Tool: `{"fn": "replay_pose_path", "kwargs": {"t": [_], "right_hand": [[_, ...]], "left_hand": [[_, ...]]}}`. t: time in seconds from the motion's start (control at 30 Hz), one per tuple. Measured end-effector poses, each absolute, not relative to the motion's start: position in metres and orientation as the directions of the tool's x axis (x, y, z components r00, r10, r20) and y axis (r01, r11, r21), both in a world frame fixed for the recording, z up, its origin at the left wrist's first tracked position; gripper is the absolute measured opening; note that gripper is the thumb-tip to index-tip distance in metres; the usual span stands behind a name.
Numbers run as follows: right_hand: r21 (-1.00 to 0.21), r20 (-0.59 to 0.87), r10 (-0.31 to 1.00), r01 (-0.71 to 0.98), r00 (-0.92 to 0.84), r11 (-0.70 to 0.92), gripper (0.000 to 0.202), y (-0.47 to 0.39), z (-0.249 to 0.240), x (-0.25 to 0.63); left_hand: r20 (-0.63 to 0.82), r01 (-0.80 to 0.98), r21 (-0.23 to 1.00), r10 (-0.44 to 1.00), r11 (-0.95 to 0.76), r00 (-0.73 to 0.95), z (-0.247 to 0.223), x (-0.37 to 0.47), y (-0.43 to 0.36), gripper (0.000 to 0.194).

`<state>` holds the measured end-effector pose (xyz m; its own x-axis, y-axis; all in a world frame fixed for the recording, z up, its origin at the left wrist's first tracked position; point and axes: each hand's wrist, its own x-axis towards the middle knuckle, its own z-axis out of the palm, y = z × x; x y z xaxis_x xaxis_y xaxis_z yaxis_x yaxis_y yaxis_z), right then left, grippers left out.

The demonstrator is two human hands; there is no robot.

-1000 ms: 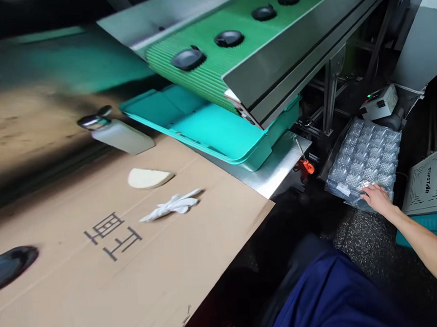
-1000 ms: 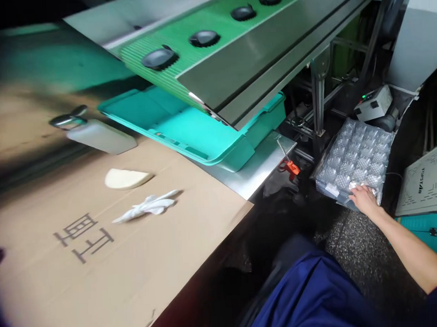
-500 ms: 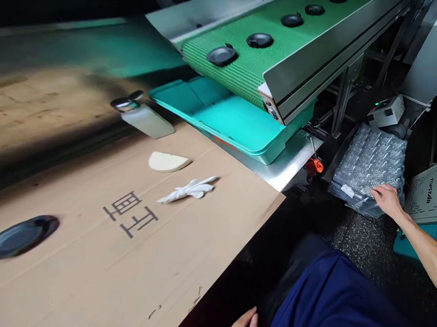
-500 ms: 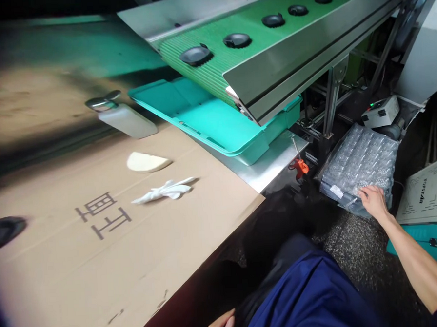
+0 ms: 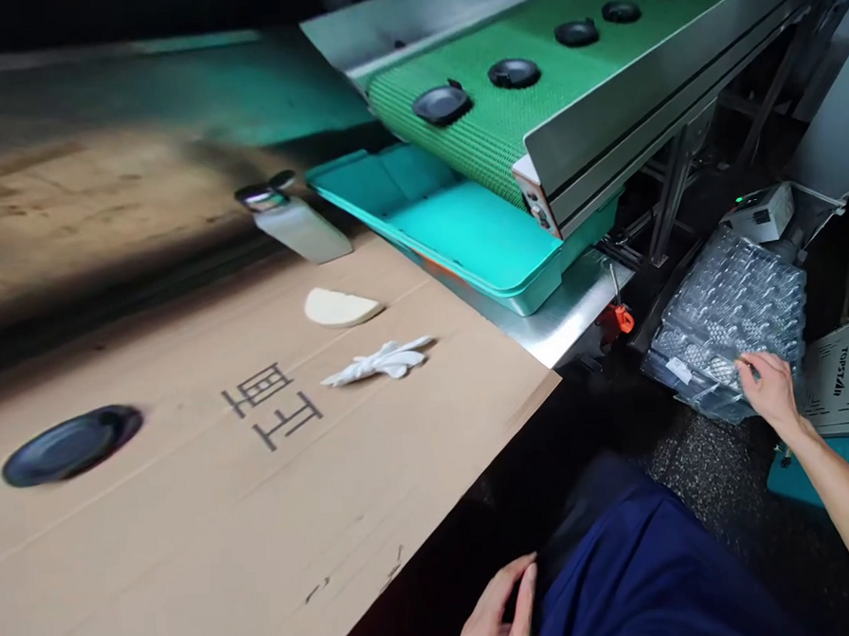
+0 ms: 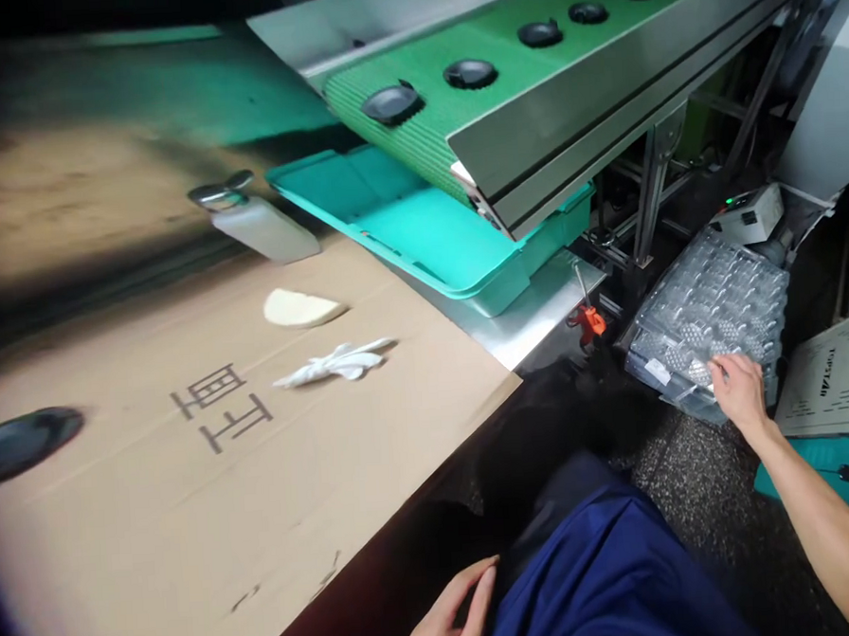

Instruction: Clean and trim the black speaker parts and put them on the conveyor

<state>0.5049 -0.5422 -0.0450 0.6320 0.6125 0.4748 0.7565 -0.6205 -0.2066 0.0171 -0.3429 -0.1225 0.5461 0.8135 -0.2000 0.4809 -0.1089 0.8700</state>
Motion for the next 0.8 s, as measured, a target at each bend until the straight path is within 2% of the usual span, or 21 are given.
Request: {"fn": "replay_pose_path", "kwargs": {"t": [0.1,0.17,0.27,0.4,0.5,0.67,0.8], "right_hand": [[-0.279,0.533,0.592,0.786,0.604,-0.551,0.027,-0.542,-0.049,0.463],[-0.349,0.571,0.548,0.786,0.610,-0.511,0.023,-0.545,-0.061,0.426],[-0.423,0.561,0.573,0.802,0.598,-0.423,0.018,-0.553,-0.081,0.380],[-0.504,0.506,0.606,0.780,0.614,-0.369,0.019,-0.560,-0.079,0.362],[-0.552,0.469,0.593,0.741,0.655,-0.382,0.018,-0.558,-0.060,0.372],[-0.612,0.408,0.567,0.675,0.715,-0.411,0.020,-0.553,-0.031,0.379],[-0.643,0.353,0.561,0.630,0.748,-0.436,0.020,-0.547,-0.018,0.373]], "left_hand": [[-0.302,0.424,0.905,0.766,0.042,0.567,-0.104,0.067,-0.342,0.042],[-0.333,0.301,0.939,0.661,0.166,0.673,-0.092,0.114,-0.346,0.048],[-0.274,0.068,0.921,0.512,0.384,0.814,-0.074,0.189,-0.354,0.059],[-0.137,-0.164,0.799,0.441,0.578,0.887,-0.056,0.260,-0.363,0.049],[-0.121,-0.228,0.758,0.475,0.611,0.871,-0.048,0.281,-0.367,0.041],[-0.001,-0.324,0.796,0.538,0.510,0.843,-0.031,0.292,-0.366,0.028],[0.038,-0.346,0.796,0.529,0.497,0.848,-0.020,0.292,-0.362,0.027]]}}
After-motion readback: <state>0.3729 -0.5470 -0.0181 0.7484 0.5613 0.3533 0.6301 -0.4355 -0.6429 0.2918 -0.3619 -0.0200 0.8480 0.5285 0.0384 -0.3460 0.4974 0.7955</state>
